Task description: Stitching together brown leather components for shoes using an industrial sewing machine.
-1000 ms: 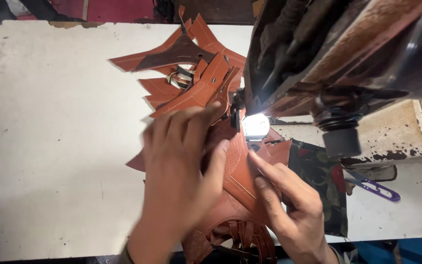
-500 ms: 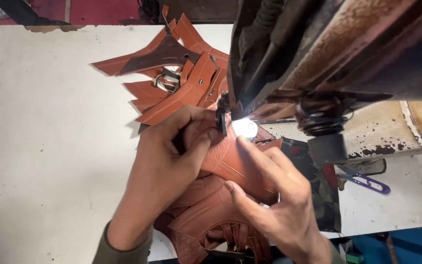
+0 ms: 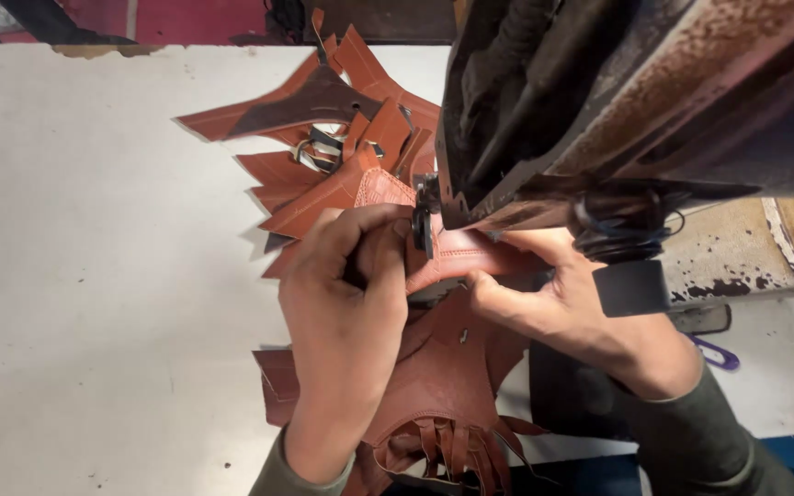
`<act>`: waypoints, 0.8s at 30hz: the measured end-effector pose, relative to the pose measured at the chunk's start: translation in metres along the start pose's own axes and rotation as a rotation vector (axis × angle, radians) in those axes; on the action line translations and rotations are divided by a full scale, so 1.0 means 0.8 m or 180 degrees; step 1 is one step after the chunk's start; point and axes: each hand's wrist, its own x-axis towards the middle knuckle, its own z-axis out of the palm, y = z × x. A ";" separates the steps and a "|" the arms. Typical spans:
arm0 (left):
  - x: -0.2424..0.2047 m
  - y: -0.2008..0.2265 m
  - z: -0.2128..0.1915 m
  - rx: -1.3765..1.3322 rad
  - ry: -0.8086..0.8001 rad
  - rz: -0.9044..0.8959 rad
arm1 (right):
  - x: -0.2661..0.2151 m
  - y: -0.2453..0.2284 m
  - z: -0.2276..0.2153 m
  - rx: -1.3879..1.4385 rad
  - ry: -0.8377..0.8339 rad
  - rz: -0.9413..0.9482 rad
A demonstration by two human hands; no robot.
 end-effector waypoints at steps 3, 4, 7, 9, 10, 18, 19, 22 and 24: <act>0.003 0.002 -0.003 0.0073 0.0103 -0.0061 | 0.009 -0.009 0.000 0.0803 -0.0450 0.0188; 0.005 0.005 -0.005 0.0083 0.0113 -0.0056 | 0.012 -0.013 -0.001 0.0811 -0.0454 0.0175; 0.011 0.015 -0.012 0.0008 0.0073 -0.0179 | 0.019 -0.027 -0.007 0.1463 -0.0654 -0.0252; 0.011 0.018 -0.014 -0.0001 0.0004 -0.0202 | 0.022 -0.037 -0.013 0.1194 -0.0540 -0.0734; 0.011 0.016 -0.016 -0.0001 0.0003 -0.0213 | 0.018 -0.047 -0.015 0.1195 -0.0548 -0.0726; 0.010 0.005 -0.055 -0.0925 -0.1207 -0.0794 | -0.034 -0.093 0.022 -0.0961 0.1431 -0.1014; 0.001 0.001 -0.051 -0.0933 -0.1207 -0.0794 | -0.038 -0.093 0.029 -0.0968 0.1429 -0.1014; -0.024 -0.001 -0.044 -0.0505 -0.0957 -0.1048 | -0.048 -0.091 0.045 0.0258 0.1508 -0.0449; -0.034 0.003 -0.036 -0.0214 -0.0672 -0.0962 | -0.052 -0.079 0.041 0.0535 0.1200 -0.0529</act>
